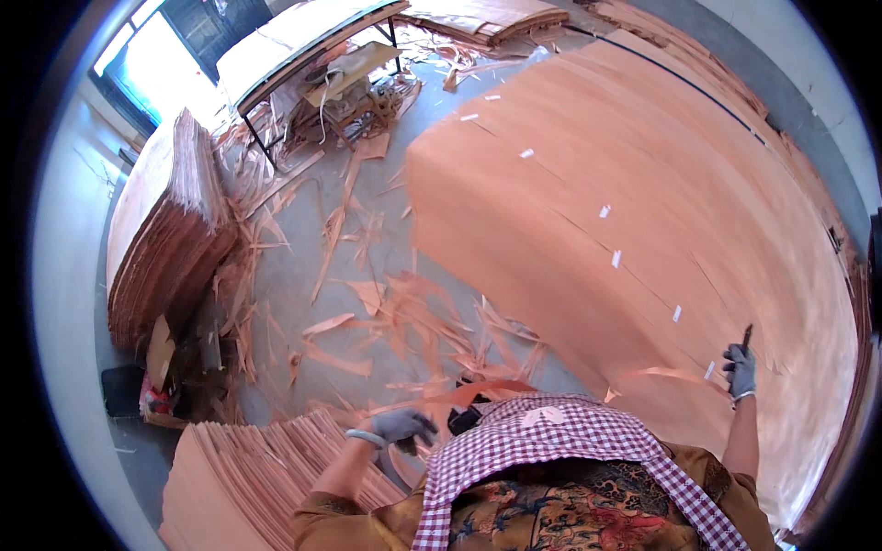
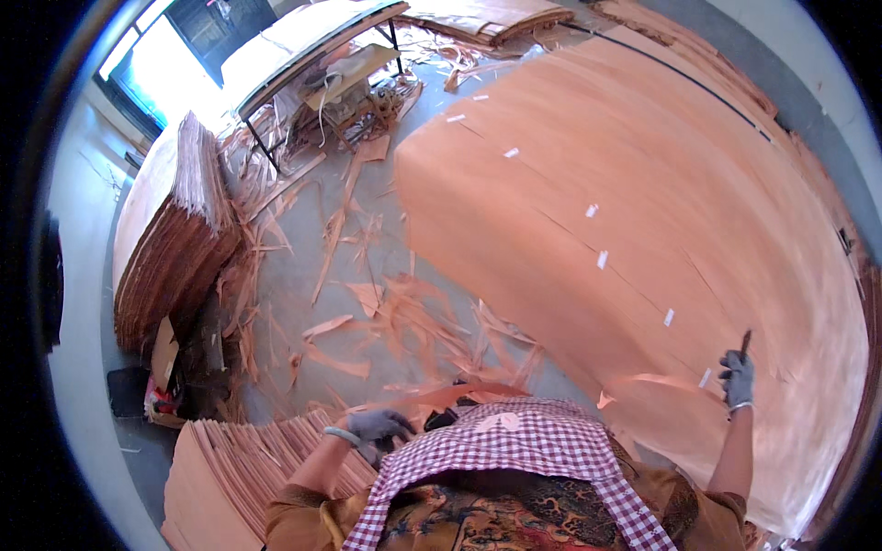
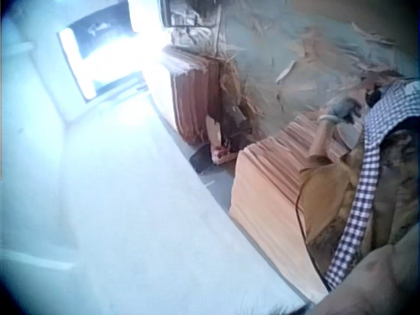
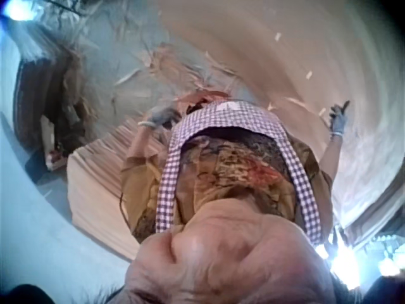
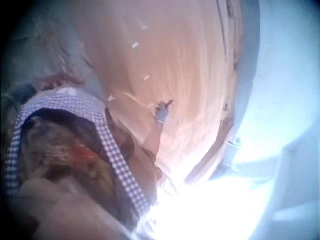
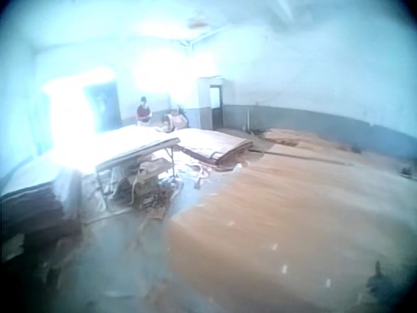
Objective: The person trims large sheets of wood veneer with a utility knife, peeling off small pieces of tape, and uses a long-handled tool to flip and manage the sheets within a workshop stack.
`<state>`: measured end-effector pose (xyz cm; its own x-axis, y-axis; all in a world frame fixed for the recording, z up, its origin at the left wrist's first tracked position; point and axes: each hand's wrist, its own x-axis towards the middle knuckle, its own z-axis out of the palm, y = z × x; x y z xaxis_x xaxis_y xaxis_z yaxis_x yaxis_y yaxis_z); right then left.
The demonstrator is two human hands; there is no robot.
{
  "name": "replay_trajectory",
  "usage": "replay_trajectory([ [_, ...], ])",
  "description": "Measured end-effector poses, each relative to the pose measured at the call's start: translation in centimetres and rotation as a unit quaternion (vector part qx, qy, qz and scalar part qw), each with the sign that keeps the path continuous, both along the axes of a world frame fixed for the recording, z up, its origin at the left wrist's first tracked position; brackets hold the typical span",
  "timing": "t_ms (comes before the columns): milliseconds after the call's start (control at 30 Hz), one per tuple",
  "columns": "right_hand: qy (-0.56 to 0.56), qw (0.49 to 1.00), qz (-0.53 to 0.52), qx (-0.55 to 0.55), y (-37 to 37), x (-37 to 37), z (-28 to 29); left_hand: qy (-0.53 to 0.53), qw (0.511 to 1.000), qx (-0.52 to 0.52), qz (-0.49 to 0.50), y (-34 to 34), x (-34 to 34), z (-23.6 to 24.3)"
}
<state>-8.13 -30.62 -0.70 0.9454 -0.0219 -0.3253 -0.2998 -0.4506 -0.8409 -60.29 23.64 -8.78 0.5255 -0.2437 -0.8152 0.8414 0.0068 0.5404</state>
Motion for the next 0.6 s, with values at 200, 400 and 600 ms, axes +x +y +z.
replay_trajectory([
  [200,0.086,0.973,0.208,0.055,26.2,-5.2,3.5,-0.031,0.803,0.478,-0.356,15.9,-15.4,-10.3],
  [400,0.114,0.915,0.377,0.087,45.2,-4.3,1.2,-0.088,0.831,0.536,-0.117,28.5,4.4,10.3],
  [600,0.139,0.883,0.430,0.124,62.3,-4.1,-1.4,-0.275,0.911,0.309,0.016,38.2,17.2,17.6],
])
